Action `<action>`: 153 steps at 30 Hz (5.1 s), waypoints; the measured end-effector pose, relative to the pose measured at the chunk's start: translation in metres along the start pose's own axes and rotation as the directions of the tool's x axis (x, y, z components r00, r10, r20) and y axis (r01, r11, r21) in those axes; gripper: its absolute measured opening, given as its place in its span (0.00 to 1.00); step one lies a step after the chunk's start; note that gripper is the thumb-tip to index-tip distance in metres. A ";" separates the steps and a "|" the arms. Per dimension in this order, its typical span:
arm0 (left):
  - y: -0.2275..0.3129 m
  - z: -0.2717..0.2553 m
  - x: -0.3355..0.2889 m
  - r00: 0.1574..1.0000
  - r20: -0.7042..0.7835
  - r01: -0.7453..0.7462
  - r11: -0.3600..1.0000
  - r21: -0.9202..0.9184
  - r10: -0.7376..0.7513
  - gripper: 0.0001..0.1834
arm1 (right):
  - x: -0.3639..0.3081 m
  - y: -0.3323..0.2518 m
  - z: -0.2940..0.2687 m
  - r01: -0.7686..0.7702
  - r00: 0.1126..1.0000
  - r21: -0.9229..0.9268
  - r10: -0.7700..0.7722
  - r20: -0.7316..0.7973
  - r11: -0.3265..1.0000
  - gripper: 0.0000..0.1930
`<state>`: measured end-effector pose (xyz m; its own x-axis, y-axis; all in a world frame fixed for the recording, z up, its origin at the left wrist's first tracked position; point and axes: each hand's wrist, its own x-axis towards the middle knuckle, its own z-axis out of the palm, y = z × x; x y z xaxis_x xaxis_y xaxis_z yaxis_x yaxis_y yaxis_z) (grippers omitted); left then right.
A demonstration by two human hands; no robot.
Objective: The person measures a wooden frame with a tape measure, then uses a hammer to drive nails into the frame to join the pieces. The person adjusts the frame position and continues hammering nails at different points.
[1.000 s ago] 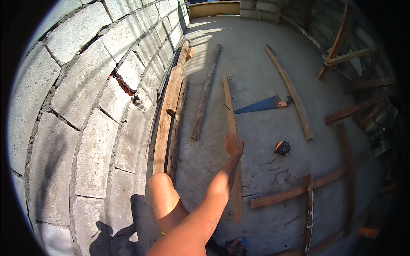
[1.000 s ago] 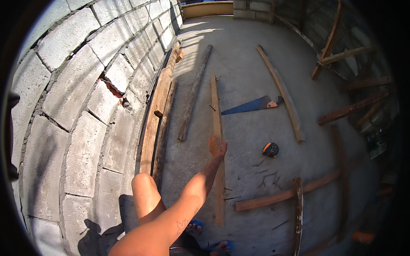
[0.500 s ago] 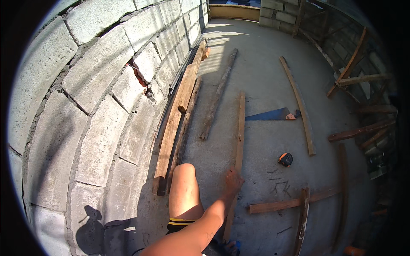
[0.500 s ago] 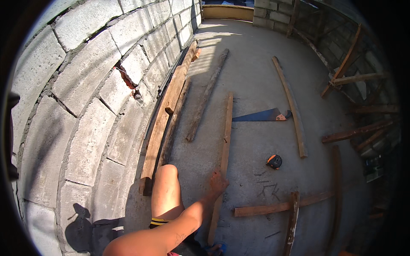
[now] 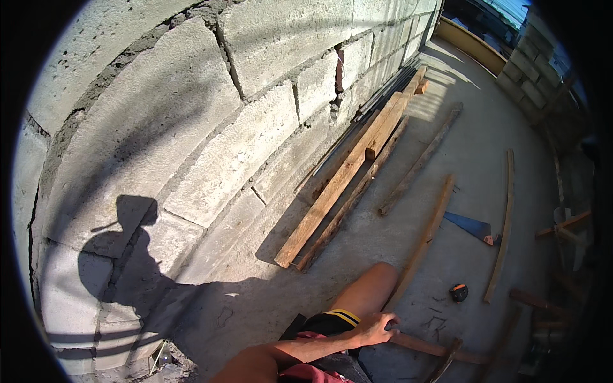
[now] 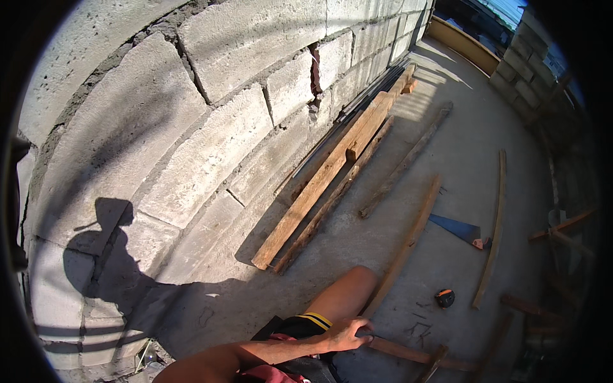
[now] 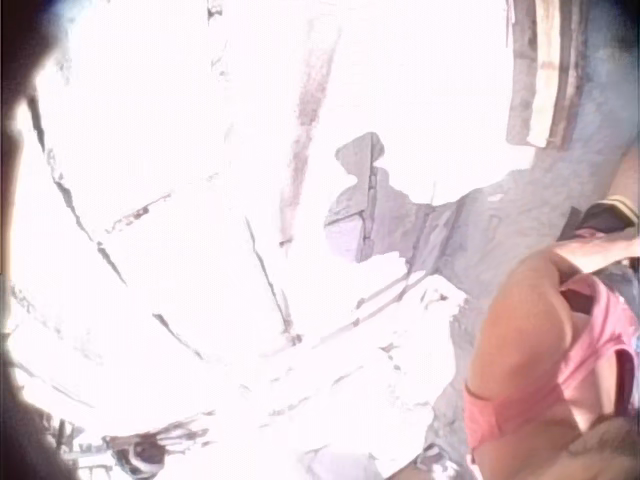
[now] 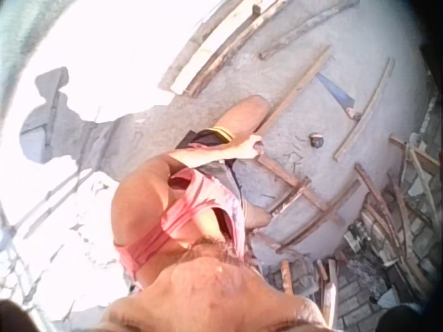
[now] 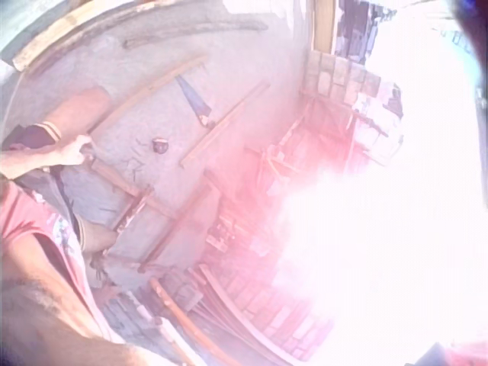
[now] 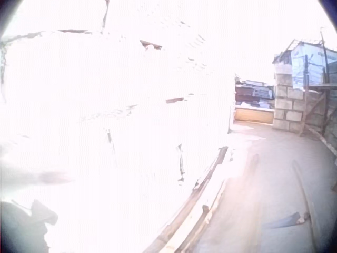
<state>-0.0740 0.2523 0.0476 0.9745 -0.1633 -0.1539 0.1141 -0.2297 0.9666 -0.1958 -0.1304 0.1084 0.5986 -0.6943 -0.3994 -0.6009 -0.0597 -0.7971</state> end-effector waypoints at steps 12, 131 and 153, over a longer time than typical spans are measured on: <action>-0.197 -0.261 0.123 0.549 -0.657 0.751 0.649 0.118 -0.517 0.46 | -0.021 -0.023 -0.194 0.100 0.948 0.027 -0.087 -0.307 0.995 0.42; -0.112 0.106 0.349 -0.450 0.858 -0.836 0.454 -0.307 -0.248 0.42 | 0.113 0.004 0.198 0.473 0.502 0.518 0.266 -0.823 0.713 0.05; -0.053 0.275 0.205 -0.090 0.868 -0.832 0.515 0.204 -0.488 0.66 | -0.267 0.277 0.084 -0.969 0.116 0.097 0.771 -0.626 0.225 0.19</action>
<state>0.0662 -0.0331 -0.0915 -0.3108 -0.7063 -0.6360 -0.7917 -0.1779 0.5845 -0.4771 0.0986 -0.0438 -0.7253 -0.5758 -0.3773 -0.6642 0.7295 0.1633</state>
